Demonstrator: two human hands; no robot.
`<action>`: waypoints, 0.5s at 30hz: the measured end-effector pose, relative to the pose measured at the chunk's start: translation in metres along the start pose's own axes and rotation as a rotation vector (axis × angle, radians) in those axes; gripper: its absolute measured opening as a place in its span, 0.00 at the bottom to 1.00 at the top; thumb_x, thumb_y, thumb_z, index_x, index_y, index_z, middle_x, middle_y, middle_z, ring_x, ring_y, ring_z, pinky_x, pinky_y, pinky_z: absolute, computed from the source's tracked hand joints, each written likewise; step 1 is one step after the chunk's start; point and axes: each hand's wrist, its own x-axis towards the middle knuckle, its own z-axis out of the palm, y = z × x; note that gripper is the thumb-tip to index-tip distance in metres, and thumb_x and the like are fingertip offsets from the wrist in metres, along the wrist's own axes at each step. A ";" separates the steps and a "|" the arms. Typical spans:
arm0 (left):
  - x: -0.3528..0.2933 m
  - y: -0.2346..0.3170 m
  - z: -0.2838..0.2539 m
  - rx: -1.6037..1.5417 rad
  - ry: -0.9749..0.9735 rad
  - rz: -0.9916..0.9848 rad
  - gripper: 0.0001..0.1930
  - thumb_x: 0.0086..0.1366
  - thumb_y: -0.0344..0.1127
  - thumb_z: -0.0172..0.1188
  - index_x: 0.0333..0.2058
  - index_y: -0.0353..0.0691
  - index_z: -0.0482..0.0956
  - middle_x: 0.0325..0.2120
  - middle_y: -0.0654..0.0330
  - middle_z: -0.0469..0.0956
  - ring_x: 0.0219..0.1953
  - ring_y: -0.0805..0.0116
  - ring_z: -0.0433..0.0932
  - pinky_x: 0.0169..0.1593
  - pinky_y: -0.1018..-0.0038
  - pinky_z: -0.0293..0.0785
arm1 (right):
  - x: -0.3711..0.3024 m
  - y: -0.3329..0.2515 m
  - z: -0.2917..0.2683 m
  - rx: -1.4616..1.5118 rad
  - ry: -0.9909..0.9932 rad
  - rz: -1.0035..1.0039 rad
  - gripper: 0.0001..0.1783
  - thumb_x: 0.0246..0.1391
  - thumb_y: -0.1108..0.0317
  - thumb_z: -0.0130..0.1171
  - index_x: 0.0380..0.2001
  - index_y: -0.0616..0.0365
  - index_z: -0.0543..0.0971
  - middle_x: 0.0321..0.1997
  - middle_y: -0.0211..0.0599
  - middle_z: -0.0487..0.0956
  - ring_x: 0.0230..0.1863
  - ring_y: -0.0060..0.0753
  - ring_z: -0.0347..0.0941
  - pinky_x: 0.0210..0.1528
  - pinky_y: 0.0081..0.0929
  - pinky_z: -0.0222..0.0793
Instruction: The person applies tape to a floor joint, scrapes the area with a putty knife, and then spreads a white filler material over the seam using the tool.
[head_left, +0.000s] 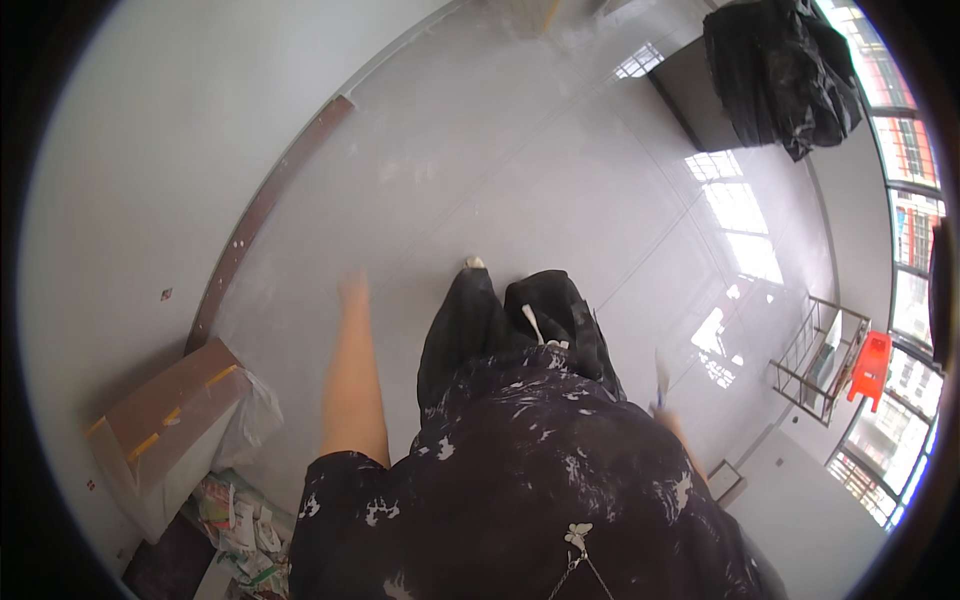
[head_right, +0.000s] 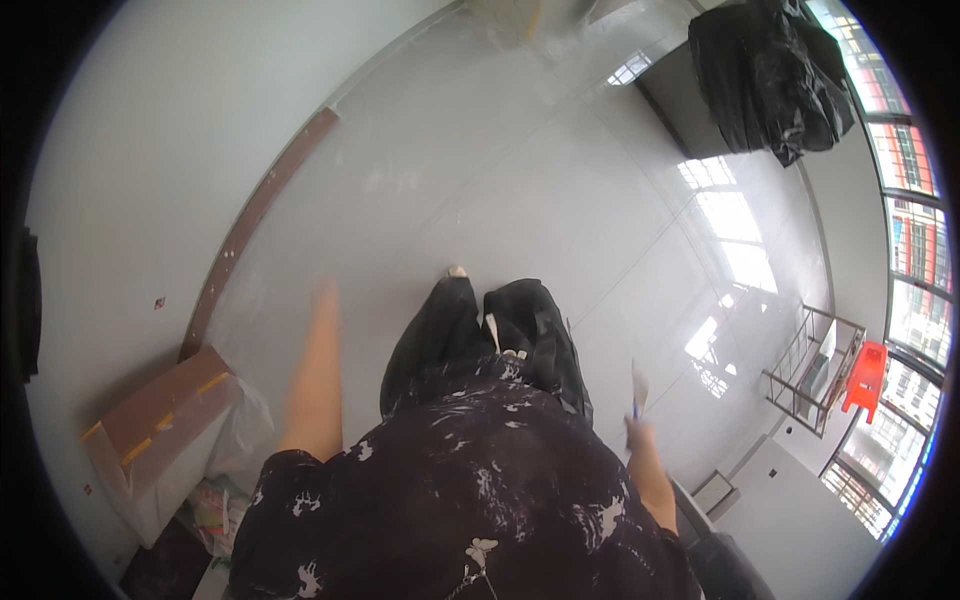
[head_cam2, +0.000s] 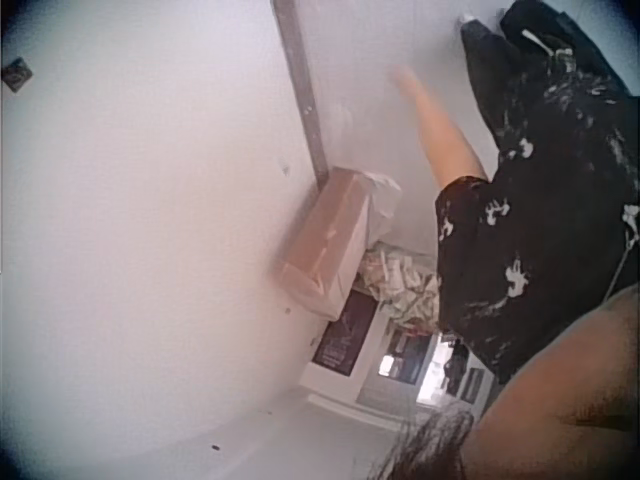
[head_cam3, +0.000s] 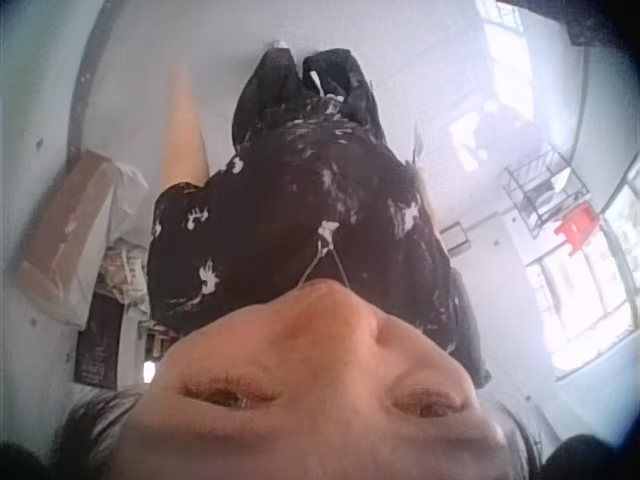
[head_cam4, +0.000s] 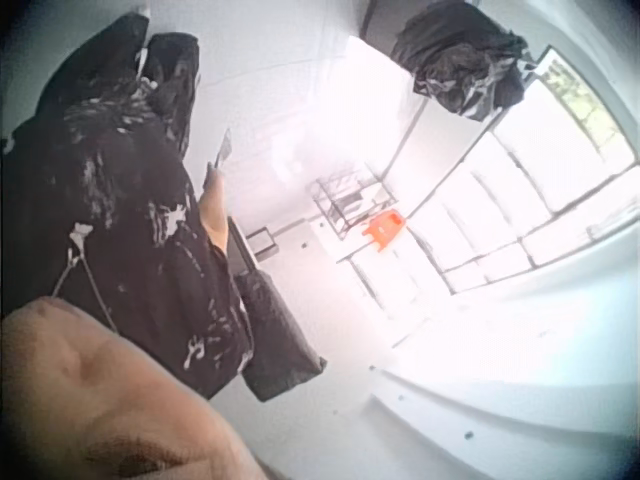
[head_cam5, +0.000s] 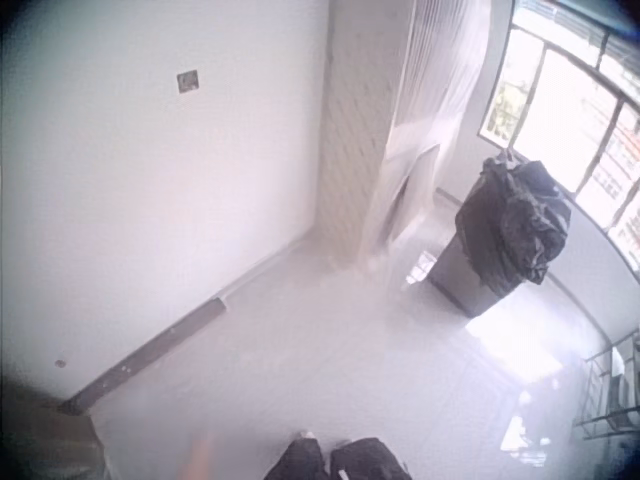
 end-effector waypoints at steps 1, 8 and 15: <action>0.024 0.063 -0.013 -0.312 0.179 -0.053 0.30 0.64 0.49 0.53 0.58 0.33 0.65 0.58 0.40 0.62 0.63 0.45 0.58 0.65 0.58 0.55 | -0.008 0.023 0.007 0.018 -0.077 0.142 0.24 0.47 0.48 0.62 0.23 0.63 0.76 0.16 0.40 0.74 0.18 0.37 0.73 0.21 0.36 0.68; 0.095 0.260 -0.101 -0.379 0.108 -0.043 0.32 0.63 0.45 0.55 0.60 0.34 0.60 0.64 0.44 0.52 0.66 0.49 0.52 0.66 0.59 0.53 | 0.023 -0.101 0.007 0.037 -0.319 0.255 0.23 0.48 0.48 0.62 0.22 0.62 0.76 0.14 0.36 0.71 0.16 0.32 0.70 0.19 0.35 0.66; 0.131 0.313 -0.112 -0.609 -0.045 -0.286 0.33 0.61 0.46 0.58 0.61 0.35 0.61 0.61 0.46 0.59 0.63 0.51 0.60 0.62 0.61 0.59 | 0.143 -0.459 -0.115 -0.052 -0.087 -0.028 0.22 0.50 0.49 0.62 0.22 0.61 0.76 0.13 0.32 0.68 0.14 0.28 0.66 0.17 0.33 0.63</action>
